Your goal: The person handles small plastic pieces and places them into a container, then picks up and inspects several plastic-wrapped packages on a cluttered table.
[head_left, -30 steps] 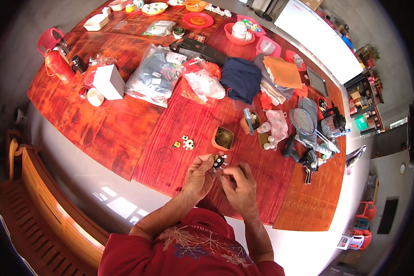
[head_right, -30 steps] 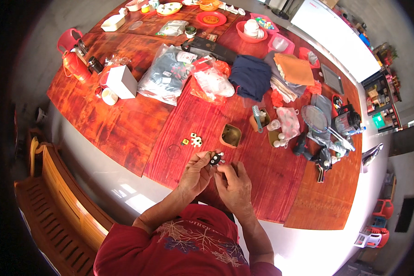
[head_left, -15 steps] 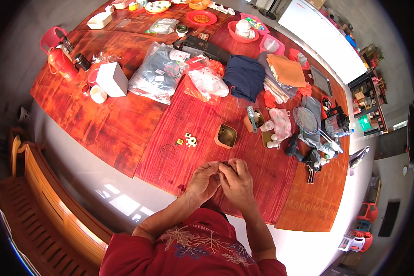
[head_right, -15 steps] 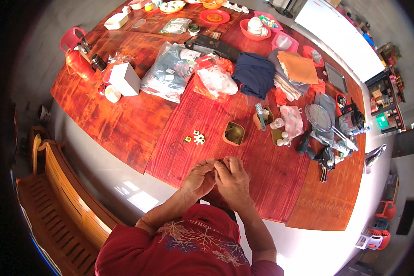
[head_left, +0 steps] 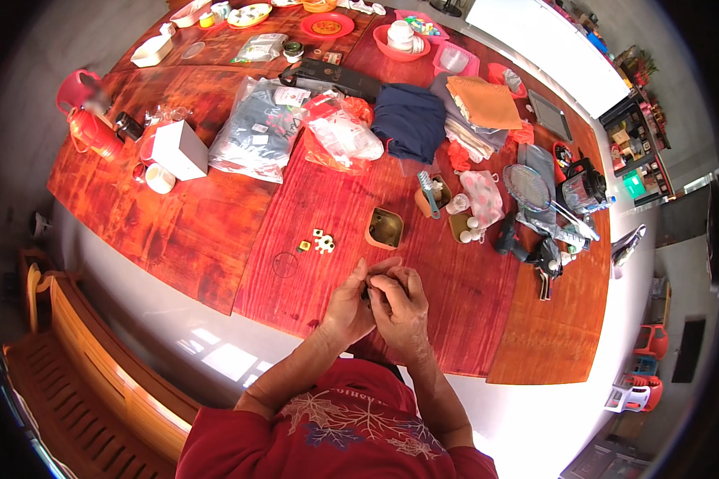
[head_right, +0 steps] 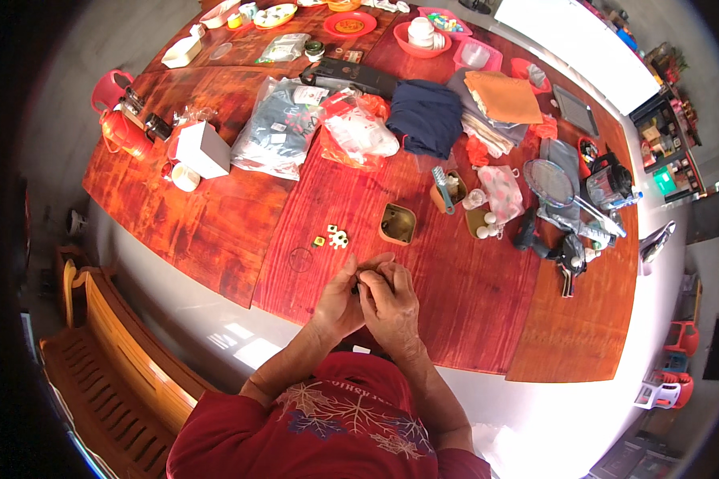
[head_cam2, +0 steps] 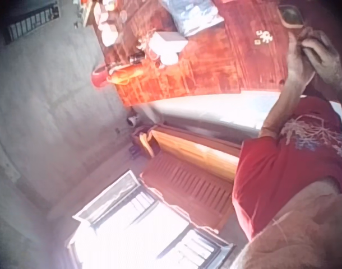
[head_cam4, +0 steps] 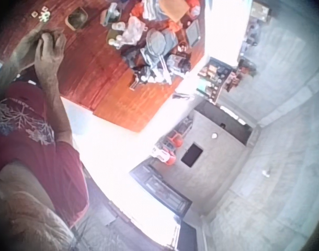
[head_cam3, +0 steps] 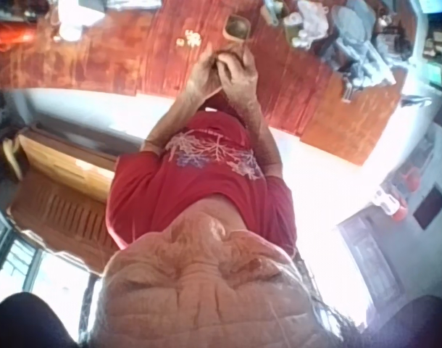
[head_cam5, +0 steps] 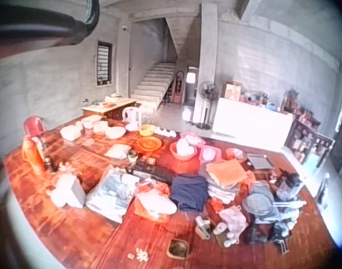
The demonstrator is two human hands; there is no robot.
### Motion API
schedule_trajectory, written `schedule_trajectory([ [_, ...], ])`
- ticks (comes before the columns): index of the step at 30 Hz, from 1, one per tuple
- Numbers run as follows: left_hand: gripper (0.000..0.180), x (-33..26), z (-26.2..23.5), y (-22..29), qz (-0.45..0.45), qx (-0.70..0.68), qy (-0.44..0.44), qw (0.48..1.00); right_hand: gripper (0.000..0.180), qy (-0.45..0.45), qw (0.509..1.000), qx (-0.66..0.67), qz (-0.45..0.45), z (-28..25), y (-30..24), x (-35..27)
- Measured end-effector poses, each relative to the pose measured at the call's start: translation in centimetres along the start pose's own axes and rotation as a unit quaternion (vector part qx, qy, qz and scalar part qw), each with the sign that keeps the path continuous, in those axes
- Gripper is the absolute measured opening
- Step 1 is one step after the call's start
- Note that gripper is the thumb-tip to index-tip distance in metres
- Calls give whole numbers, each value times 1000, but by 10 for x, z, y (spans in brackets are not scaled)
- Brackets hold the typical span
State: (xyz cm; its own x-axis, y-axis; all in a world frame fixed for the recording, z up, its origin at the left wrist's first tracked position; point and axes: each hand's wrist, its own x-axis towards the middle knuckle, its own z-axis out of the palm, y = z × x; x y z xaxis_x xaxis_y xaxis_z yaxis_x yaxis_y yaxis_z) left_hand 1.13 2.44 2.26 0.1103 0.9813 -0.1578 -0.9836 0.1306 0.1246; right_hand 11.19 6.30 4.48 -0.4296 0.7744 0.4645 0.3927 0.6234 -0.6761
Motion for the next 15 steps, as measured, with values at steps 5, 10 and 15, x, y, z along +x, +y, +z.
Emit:
schedule_trajectory([
  [5, 47, -5, -6, -1, 0, 79, 45, 996, 15, -6, 993, -121, 15, -3, -6, 0],
  [10, 45, -6, -34, -6, 7, 43, 20, 999, 14, -51, 979, -196, 27, -12, 3, 1],
  [15, 44, -5, -42, 3, 0, -12, -33, 999, 14, 2, 995, -74, 63, -24, -1, 11],
])
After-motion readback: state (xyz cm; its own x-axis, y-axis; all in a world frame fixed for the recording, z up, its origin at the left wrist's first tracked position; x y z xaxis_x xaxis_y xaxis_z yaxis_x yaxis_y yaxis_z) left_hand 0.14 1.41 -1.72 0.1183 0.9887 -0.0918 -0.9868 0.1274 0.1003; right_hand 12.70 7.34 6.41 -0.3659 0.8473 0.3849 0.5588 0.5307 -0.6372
